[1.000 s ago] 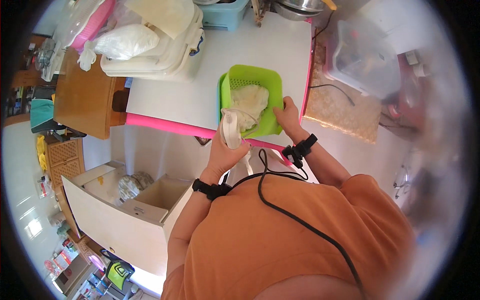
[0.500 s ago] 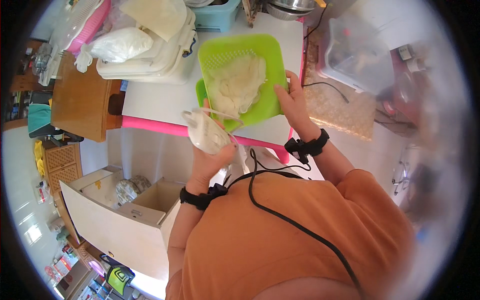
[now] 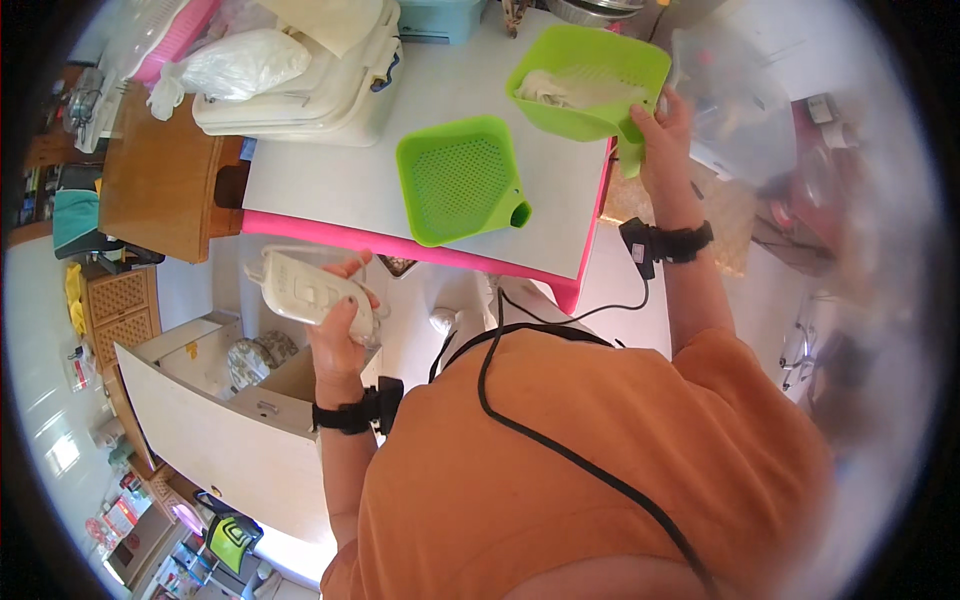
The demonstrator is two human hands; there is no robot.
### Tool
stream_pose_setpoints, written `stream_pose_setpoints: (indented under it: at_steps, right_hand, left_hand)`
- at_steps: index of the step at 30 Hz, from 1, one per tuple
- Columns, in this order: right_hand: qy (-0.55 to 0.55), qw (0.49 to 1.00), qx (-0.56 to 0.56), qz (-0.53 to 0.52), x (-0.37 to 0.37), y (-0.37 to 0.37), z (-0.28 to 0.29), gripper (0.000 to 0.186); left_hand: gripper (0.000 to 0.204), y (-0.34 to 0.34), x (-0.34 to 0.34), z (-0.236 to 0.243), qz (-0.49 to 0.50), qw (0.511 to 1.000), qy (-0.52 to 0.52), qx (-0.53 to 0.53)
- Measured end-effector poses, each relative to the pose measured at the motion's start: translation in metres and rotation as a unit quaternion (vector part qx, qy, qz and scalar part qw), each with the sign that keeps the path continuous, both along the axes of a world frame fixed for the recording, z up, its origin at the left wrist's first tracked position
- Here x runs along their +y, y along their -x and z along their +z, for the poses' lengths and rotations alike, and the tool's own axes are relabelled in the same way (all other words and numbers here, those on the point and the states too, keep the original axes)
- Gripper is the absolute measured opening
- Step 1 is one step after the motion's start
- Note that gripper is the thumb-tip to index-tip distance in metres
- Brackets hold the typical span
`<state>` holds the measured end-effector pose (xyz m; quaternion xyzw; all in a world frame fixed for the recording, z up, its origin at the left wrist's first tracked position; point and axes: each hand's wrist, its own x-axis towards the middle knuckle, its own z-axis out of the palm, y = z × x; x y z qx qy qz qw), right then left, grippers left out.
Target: The person uses a screwdriver to disassemble a white electrical plug, handles the internal wiring and contacts, then places the parts into a green plastic colander before sorting through other small items in a drawer.
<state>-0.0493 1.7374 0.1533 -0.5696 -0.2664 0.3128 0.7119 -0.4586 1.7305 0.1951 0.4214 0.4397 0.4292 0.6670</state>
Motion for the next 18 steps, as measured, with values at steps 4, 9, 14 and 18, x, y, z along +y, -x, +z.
stream_pose_setpoints:
  at_steps: [4,9,14,18]
  right_hand:
    - [0.016,0.995,0.103,0.001,0.008,-0.031,-0.061,0.044]
    - [0.022,0.998,-0.037,-0.051,0.019,0.003,-0.049,0.045]
    - [0.064,0.855,-0.504,0.104,0.001,0.069,0.012,0.06]
    - [-0.072,0.621,-0.724,0.292,-0.006,0.09,0.0,0.064]
  left_hand:
    - [0.045,0.008,-0.021,-0.007,0.04,0.996,0.083,-0.021]
    - [0.041,0.018,-0.034,-0.012,0.057,0.995,0.076,0.022]
    - [0.039,0.023,-0.041,-0.013,0.077,0.994,0.077,0.019]
    - [0.038,0.022,-0.039,-0.017,0.072,0.993,0.09,-0.006]
